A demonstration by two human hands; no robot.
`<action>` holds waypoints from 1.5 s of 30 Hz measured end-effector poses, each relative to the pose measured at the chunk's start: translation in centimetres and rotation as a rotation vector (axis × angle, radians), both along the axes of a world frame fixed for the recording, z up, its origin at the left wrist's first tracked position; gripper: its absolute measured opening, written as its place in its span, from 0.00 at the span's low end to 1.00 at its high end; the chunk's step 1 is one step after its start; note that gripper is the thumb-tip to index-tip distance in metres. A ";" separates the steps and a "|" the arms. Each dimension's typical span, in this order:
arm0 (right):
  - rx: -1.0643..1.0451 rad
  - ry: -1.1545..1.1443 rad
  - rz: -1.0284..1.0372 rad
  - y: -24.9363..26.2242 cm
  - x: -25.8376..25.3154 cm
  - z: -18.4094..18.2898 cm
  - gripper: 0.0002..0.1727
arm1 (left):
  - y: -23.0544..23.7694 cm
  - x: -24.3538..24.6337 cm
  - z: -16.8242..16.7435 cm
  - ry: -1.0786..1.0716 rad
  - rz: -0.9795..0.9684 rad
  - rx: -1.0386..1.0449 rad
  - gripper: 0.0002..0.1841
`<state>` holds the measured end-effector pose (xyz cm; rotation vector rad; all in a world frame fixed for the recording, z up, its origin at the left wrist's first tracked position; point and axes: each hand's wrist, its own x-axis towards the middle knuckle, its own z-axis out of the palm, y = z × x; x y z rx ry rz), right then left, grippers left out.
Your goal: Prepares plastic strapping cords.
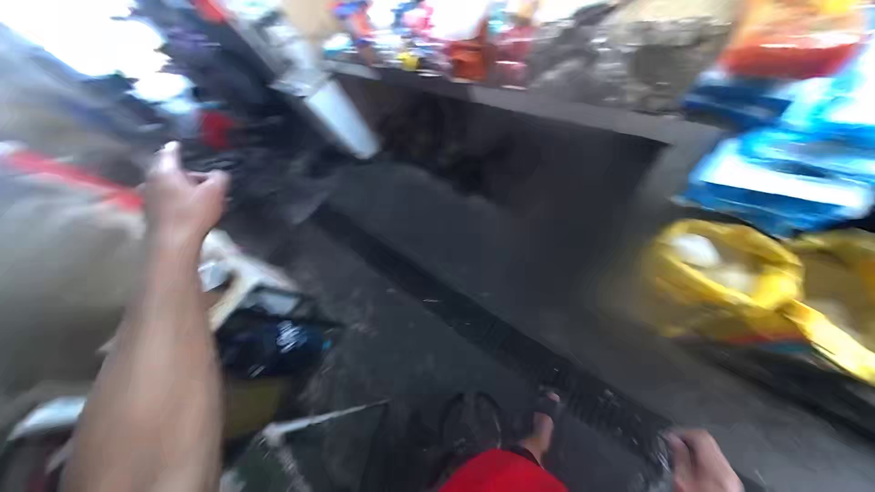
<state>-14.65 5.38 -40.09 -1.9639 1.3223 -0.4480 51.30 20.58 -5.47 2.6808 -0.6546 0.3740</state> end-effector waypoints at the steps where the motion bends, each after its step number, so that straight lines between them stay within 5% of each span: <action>1: -0.035 -0.030 -0.014 -0.3 0.9 1.1 0.11 | -2.5 -0.6 -3.2 0.003 -0.188 0.002 0.34; 3: -0.132 -0.066 -0.034 -0.6 1.8 3.2 0.09 | -8.7 -10.0 -10.0 0.233 -0.530 -0.078 0.29; 7: -0.255 -0.118 -0.019 -0.4 0.2 7.7 0.09 | -15.5 -36.6 -24.2 1.071 -1.294 -0.364 0.25; 10: -0.352 -0.155 -0.094 1.1 -3.0 10.7 0.09 | -14.7 -49.7 -25.4 1.413 -1.519 -0.348 0.22; 13: -0.393 -0.183 -0.174 3.2 -7.4 11.2 0.11 | -12.3 -55.6 -24.8 1.579 -1.502 -0.248 0.18; 21: -0.348 -0.259 -0.252 9.7 -16.6 9.5 0.10 | -7.2 -64.4 -24.7 1.560 -1.349 -0.143 0.07; 30: -0.226 -0.363 -0.369 13.9 -22.0 8.2 0.13 | -4.5 -67.9 -24.5 1.464 -1.237 -0.087 0.06; 38: -0.285 -0.191 -0.192 14.9 -22.9 9.3 0.18 | -3.7 -69.1 -24.3 1.313 -1.342 -0.068 0.06; 45: -0.414 -0.194 -0.171 15.8 -22.3 9.1 0.10 | -2.9 -69.2 -25.5 1.112 -1.567 -0.057 0.08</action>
